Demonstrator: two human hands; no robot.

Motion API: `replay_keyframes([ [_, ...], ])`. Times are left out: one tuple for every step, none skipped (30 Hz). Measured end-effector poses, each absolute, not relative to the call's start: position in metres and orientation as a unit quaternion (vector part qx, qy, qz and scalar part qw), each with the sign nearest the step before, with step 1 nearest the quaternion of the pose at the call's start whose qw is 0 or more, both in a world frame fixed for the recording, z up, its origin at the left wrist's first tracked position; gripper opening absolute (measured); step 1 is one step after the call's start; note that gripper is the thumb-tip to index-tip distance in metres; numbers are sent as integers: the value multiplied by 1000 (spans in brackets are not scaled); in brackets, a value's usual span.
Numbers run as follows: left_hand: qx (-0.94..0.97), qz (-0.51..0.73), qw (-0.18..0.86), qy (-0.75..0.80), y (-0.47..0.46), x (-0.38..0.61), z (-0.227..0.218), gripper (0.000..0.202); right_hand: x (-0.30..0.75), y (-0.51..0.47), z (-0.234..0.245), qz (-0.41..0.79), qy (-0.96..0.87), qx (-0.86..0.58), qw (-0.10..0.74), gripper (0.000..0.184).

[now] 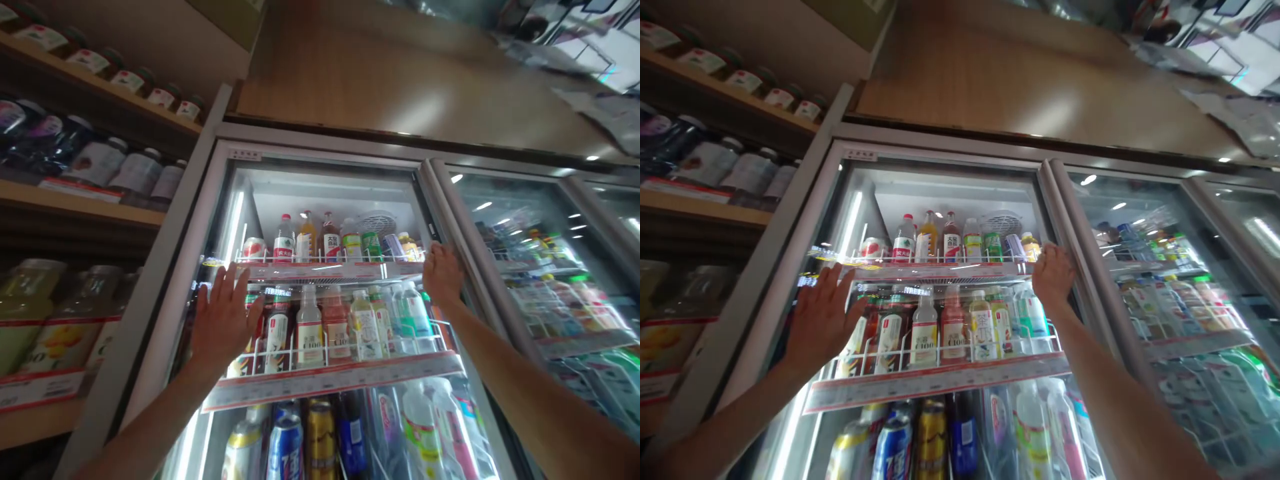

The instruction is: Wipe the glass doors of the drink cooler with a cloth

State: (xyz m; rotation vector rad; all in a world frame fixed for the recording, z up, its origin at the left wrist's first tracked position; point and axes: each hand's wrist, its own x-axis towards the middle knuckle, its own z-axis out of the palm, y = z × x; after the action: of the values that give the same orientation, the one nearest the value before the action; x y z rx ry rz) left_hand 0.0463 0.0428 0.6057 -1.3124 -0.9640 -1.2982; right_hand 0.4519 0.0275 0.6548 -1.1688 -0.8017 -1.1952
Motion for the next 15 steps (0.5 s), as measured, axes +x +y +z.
replay_keyframes([
  [-545,-537,504,-402,43,46,606,64,437,29,658,-516,-360,-501,594,46],
  [-547,-536,502,-403,43,46,606,64,414,31,658,-520,-385,-492,582,46],
  [-548,-536,500,-403,42,46,606,64,388,33,656,-527,-415,-480,565,46],
  [-548,-538,498,-402,42,46,607,64,360,35,651,-540,-469,-452,533,47],
  [-550,-538,497,-401,42,46,607,64,334,36,645,-553,-514,-421,503,48],
  [-552,-540,495,-399,42,46,608,64,314,36,637,-567,-559,-385,466,48],
  [-554,-542,491,-399,41,45,608,64,301,35,631,-576,-596,-354,433,49],
  [-557,-542,486,-400,41,44,608,64,296,33,628,-579,-616,-337,414,48],
  [-562,-540,481,-403,40,43,608,64,300,31,628,-571,-619,-340,418,48],
  [-566,-536,476,-406,39,41,608,64,309,29,633,-554,-604,-363,443,48],
  [-569,-534,475,-408,38,38,608,63,321,28,642,-530,-574,-395,483,48],
  [-568,-532,477,-409,38,34,607,63,332,27,653,-502,-538,-426,526,48],
  [-566,-530,480,-410,38,30,607,62,338,28,666,-477,-505,-449,562,49],
  [-561,-532,483,-412,38,24,606,61,337,29,676,-461,-487,-459,582,49],
  [-555,-535,484,-415,38,19,605,61,328,30,683,-456,-486,-457,589,49],
])
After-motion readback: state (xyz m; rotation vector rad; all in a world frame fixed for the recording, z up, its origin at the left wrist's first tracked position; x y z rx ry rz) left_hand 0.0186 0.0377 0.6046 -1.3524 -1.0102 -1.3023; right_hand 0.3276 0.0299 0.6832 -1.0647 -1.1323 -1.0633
